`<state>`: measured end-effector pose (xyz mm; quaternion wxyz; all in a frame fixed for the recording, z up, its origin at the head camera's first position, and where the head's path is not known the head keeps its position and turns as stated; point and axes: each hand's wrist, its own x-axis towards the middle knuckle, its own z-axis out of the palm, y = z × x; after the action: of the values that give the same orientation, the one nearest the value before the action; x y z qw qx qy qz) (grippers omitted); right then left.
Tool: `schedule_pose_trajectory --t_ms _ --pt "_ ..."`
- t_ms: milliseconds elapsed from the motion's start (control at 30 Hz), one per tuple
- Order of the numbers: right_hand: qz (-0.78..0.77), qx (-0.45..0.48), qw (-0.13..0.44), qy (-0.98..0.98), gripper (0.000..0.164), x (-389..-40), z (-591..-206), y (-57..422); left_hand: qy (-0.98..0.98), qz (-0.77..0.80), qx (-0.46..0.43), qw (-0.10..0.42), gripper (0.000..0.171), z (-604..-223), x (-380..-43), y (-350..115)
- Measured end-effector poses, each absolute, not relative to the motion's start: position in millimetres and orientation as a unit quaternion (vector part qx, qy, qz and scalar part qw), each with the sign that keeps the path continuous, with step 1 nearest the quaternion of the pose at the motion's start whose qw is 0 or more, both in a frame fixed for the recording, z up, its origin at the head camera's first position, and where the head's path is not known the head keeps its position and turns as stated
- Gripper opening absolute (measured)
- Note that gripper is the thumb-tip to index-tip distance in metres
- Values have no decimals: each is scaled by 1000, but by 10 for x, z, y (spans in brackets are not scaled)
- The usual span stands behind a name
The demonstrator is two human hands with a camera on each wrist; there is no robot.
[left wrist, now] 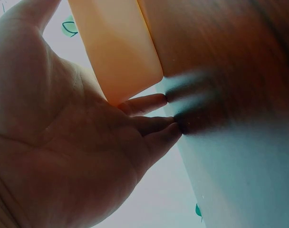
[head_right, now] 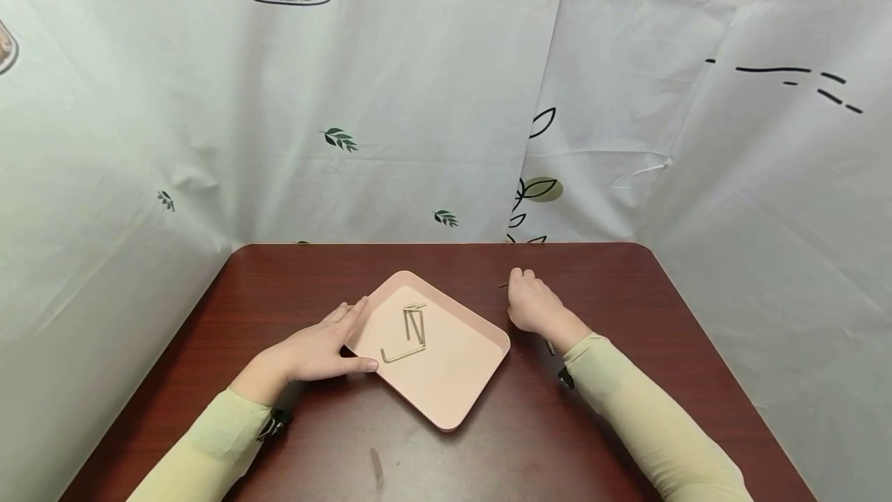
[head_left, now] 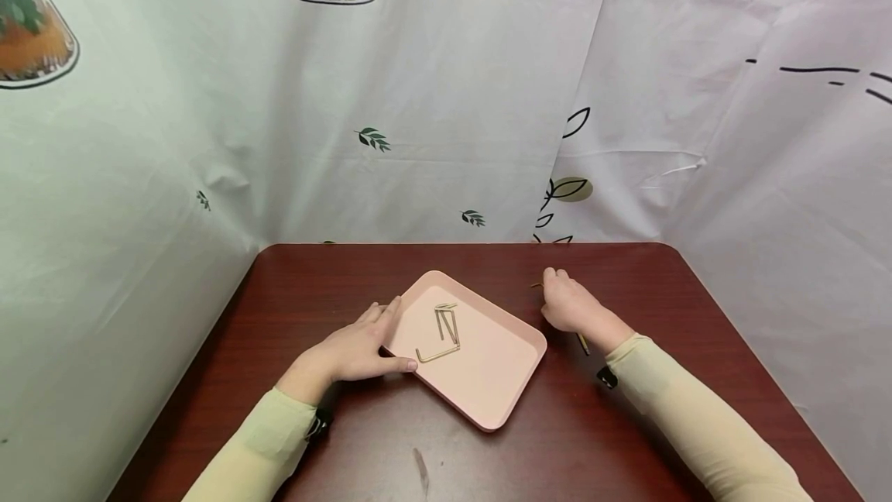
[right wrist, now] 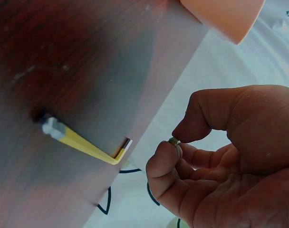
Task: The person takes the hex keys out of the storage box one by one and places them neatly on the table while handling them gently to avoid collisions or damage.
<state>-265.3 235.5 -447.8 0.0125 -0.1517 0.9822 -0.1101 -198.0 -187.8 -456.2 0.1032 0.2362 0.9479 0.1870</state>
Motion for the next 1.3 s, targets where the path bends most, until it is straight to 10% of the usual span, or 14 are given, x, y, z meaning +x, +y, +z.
schedule_pose_trajectory --t_ms 1300 --pt "-93 -114 -3 989 40 -3388 -5381 2936 948 188 232 106 129 -4562 -1988 -1874"
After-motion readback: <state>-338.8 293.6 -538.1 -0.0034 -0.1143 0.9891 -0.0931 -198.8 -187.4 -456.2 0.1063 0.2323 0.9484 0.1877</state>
